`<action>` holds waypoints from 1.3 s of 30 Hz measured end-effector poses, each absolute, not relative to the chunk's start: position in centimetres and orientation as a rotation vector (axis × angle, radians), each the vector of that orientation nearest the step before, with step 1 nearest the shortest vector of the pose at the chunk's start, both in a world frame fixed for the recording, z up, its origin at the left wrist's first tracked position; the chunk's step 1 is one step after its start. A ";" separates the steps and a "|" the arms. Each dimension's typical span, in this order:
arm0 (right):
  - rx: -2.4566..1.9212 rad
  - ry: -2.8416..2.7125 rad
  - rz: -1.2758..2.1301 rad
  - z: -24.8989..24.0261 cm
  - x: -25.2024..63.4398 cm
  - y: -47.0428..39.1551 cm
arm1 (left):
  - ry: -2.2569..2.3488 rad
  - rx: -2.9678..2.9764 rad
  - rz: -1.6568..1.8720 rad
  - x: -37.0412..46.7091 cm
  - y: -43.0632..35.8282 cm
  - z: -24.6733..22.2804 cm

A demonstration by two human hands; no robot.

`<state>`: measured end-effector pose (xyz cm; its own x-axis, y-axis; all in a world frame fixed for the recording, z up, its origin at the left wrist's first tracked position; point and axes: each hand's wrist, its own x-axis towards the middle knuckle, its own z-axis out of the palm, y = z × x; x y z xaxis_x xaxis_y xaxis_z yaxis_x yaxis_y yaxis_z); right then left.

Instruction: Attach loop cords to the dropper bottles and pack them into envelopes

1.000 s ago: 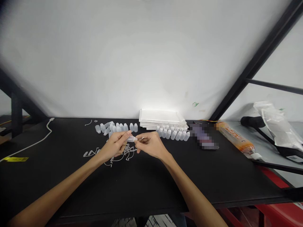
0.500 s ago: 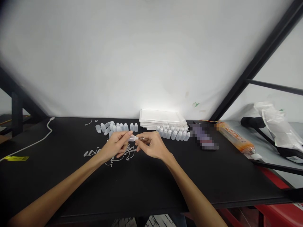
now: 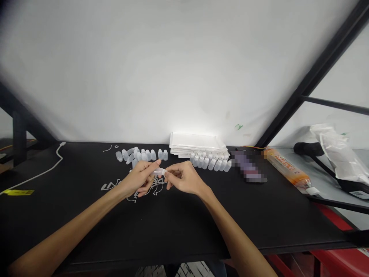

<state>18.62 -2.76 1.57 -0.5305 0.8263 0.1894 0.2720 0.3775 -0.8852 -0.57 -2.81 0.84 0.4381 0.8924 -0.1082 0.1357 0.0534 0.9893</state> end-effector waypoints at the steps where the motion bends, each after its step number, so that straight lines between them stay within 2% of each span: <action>1: -0.944 -2.003 1.120 1.5 18.6 -2.7 | 0.981 1.417 0.741 -0.6 -2.8 0.8; 25: -0.821 -1.639 1.319 0.6 17.8 -2.5 | 1.104 2.040 0.978 -0.2 -2.8 0.3; 34: -0.927 -1.609 1.200 0.4 17.3 -2.1 | 1.148 2.321 0.900 -1.5 -1.7 0.4; 39: -0.886 -1.513 1.259 0.6 17.3 -1.7 | 1.130 2.256 0.959 -2.0 -1.2 0.7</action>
